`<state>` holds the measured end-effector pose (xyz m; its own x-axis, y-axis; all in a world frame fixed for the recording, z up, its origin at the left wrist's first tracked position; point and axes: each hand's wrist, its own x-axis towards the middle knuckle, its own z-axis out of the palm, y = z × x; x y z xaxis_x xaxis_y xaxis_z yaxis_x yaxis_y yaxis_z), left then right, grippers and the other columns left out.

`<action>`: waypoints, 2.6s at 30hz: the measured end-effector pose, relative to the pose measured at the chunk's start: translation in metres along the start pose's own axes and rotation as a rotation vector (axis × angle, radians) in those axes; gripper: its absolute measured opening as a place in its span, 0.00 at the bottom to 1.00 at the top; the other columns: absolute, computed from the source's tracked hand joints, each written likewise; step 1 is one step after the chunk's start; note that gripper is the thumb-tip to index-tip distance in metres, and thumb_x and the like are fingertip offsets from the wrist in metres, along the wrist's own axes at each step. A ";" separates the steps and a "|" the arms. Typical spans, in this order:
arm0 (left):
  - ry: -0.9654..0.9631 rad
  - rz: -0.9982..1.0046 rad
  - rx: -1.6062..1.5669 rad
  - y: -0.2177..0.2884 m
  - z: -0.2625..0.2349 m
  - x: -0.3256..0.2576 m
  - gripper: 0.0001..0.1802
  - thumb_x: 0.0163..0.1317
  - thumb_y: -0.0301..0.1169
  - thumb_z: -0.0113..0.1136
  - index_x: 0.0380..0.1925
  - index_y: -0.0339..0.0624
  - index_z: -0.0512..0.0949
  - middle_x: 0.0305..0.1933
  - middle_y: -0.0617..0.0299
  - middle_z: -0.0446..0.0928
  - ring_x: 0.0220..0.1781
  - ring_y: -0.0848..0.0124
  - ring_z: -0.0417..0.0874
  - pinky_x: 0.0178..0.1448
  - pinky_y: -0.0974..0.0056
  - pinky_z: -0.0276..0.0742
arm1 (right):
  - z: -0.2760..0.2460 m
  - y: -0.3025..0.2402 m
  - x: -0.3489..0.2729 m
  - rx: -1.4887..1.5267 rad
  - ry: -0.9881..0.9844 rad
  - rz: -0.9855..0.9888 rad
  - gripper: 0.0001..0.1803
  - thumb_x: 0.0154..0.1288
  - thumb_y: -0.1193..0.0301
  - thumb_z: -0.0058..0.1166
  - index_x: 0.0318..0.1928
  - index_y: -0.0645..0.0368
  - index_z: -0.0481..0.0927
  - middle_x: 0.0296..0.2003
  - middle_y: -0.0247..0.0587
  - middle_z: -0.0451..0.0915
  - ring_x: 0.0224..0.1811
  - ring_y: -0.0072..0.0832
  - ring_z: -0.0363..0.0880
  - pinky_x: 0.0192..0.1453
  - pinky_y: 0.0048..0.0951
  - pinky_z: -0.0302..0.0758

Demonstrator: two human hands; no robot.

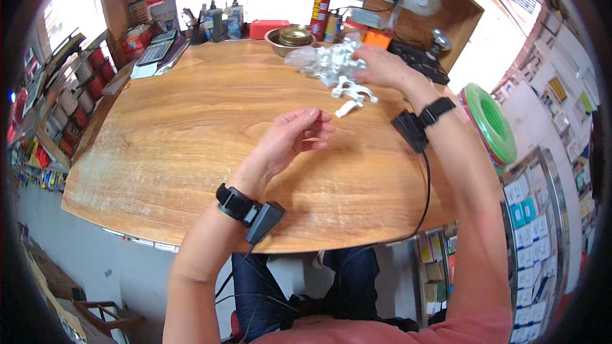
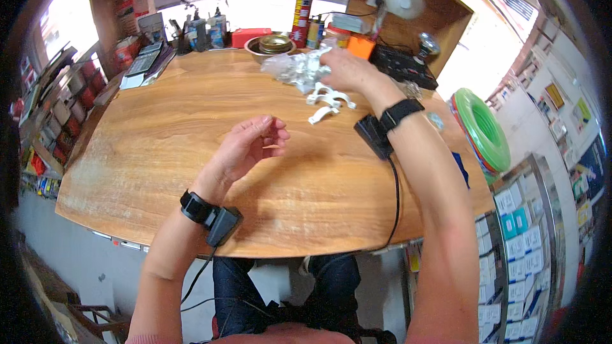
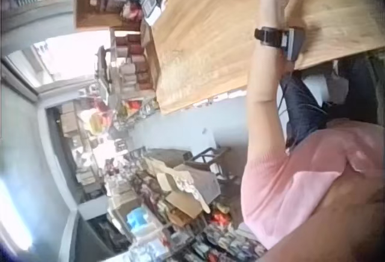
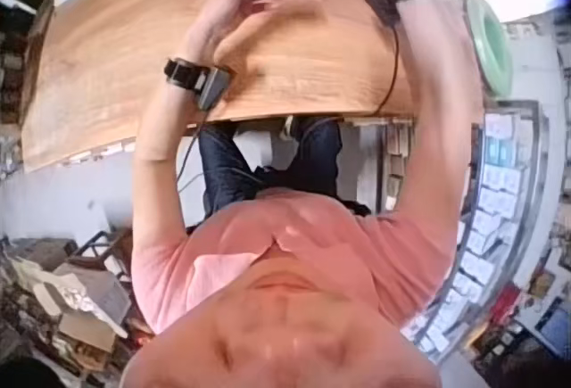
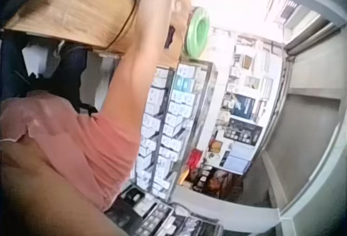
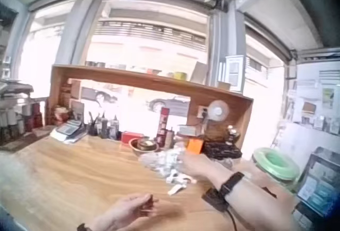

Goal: The person empties plastic bags of white pipe clamps onto a wooden desk and assembles them by hand by inserting metal bolts into the clamp holes.

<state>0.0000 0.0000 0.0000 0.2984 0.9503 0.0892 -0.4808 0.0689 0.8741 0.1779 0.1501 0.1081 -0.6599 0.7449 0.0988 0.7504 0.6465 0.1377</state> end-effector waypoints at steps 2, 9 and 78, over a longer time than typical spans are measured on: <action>0.047 0.017 -0.132 -0.004 -0.004 -0.011 0.16 0.61 0.40 0.46 0.38 0.38 0.72 0.35 0.60 0.75 0.37 0.72 0.76 0.43 0.66 0.75 | 0.042 0.023 0.041 -0.020 0.251 -0.030 0.20 0.48 0.67 0.53 0.45 0.58 0.71 0.47 0.46 0.69 0.50 0.42 0.67 0.53 0.38 0.66; 0.115 0.168 -0.274 -0.005 -0.036 -0.012 0.13 0.60 0.36 0.48 0.32 0.38 0.74 0.26 0.61 0.75 0.26 0.75 0.76 0.33 0.72 0.75 | 0.050 -0.018 0.116 1.465 0.070 0.203 0.16 0.60 0.69 0.44 0.45 0.65 0.73 0.45 0.47 0.74 0.45 0.33 0.73 0.49 0.31 0.68; 0.135 -0.262 0.148 -0.010 -0.057 -0.003 0.15 0.50 0.26 0.56 0.40 0.38 0.71 0.33 0.60 0.75 0.31 0.72 0.77 0.27 0.69 0.76 | 0.090 -0.088 0.132 0.836 -0.236 -0.435 0.37 0.42 0.65 0.63 0.54 0.63 0.62 0.41 0.45 0.72 0.38 0.30 0.74 0.38 0.30 0.75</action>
<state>-0.0429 0.0140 -0.0361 0.2797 0.9383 -0.2034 -0.2735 0.2810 0.9199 0.0283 0.2070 0.0202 -0.9296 0.3685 -0.0079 0.2883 0.7135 -0.6386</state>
